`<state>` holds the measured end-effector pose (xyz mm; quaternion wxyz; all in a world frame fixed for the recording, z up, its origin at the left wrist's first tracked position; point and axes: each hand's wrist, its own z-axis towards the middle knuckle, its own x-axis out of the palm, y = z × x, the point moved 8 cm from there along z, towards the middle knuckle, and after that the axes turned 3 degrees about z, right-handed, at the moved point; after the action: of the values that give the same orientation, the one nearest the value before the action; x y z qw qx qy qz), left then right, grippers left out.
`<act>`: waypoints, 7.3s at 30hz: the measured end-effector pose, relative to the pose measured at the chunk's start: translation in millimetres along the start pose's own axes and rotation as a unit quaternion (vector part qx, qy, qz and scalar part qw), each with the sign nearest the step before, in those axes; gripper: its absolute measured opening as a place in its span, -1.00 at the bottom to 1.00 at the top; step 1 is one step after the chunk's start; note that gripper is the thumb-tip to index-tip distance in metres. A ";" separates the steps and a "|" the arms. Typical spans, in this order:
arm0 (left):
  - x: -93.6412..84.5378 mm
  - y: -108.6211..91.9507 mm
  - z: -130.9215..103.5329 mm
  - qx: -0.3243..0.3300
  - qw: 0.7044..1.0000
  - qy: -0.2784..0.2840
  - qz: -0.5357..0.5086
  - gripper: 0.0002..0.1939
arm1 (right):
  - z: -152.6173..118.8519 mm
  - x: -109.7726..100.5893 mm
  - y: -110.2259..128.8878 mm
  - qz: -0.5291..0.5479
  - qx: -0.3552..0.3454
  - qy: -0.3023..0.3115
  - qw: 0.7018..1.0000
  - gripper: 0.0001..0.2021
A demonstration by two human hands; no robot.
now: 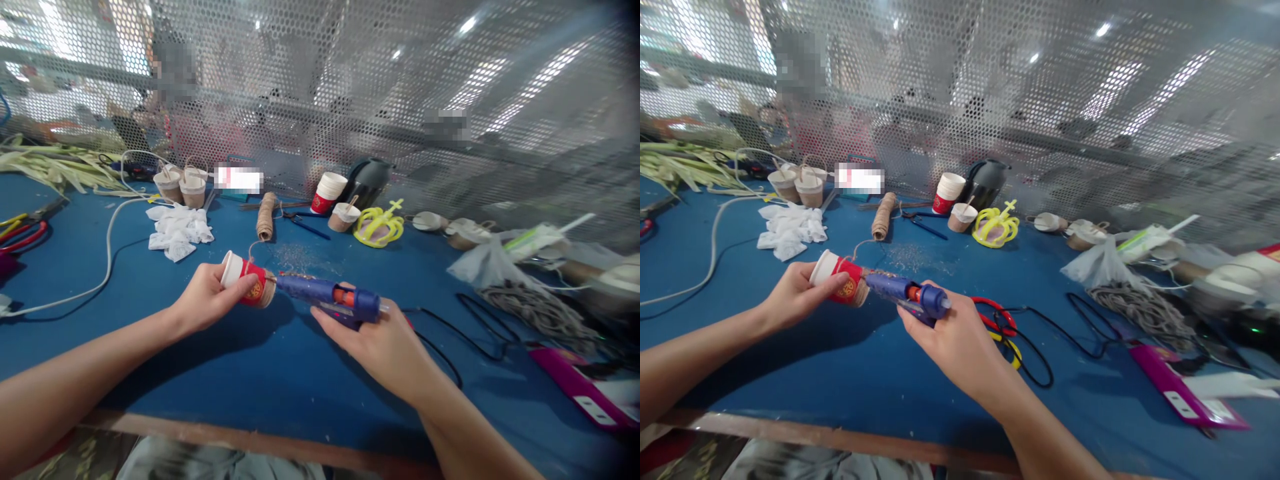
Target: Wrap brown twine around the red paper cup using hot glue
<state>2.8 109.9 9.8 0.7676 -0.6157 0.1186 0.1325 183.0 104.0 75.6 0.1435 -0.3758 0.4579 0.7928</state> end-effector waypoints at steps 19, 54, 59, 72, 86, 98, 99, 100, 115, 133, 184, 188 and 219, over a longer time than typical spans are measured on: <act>-1.7 21.3 4.8 -0.143 0.977 -0.040 -0.154 -0.71 | -7.4 19.8 0.2 -0.014 -0.005 0.059 0.998 -0.93; -1.0 -26.3 -10.6 0.133 0.987 -0.018 0.090 -0.65 | 3.0 -1.3 -4.6 0.019 0.026 -0.009 0.999 -0.83; 1.3 -28.8 -11.9 0.149 0.983 -0.011 0.106 -0.66 | 4.6 2.1 -10.3 0.079 0.051 0.003 0.996 -0.93; -6.1 -4.8 -0.5 0.029 0.999 -0.042 -0.013 -0.67 | 46.6 -14.0 -106.3 0.195 0.245 -0.038 0.949 -0.84; 8.0 0.3 -2.5 -0.031 0.995 0.000 -0.098 -0.66 | 70.3 -15.0 -140.6 0.000 0.236 -0.058 0.970 -0.82; 29.2 0.2 -13.4 -0.002 0.997 0.072 -0.023 -0.59 | 68.6 79.0 -17.5 0.319 0.150 0.169 0.920 -0.65; 28.7 0.6 -13.5 -0.003 0.997 0.071 -0.016 -0.59 | 69.5 79.0 -16.3 0.343 0.152 0.156 0.914 -0.70; 27.5 0.7 -13.2 -0.004 0.998 0.069 -0.010 -0.59 | 69.8 78.1 -16.0 0.353 0.153 0.145 0.911 -0.74; 22.5 -9.4 -14.3 0.030 0.995 0.070 0.069 -0.62 | 50.5 76.0 -13.1 0.265 0.151 0.120 0.945 -0.77; 22.5 9.8 -9.5 -0.161 0.953 0.079 -0.243 -0.65 | 41.0 33.3 -4.4 0.360 0.052 -0.032 0.931 -0.88; 12.1 -9.5 -20.2 -0.079 0.982 0.030 -0.168 -0.73 | 32.1 42.7 -14.8 0.288 0.093 -0.033 0.952 -0.90; 10.8 -14.8 -20.4 -0.064 0.986 0.025 -0.151 -0.75 | 31.5 42.2 -14.0 0.282 0.091 -0.035 0.955 -0.91; 1.9 -10.4 -13.0 -0.127 0.922 -0.048 -0.363 -0.78 | 29.4 39.8 9.7 0.131 -0.132 -0.009 0.983 -0.79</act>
<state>7.9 95.2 15.9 0.6829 -0.7020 -0.1683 -0.1119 136.9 118.6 61.4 -0.0078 -0.3209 0.3928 0.8618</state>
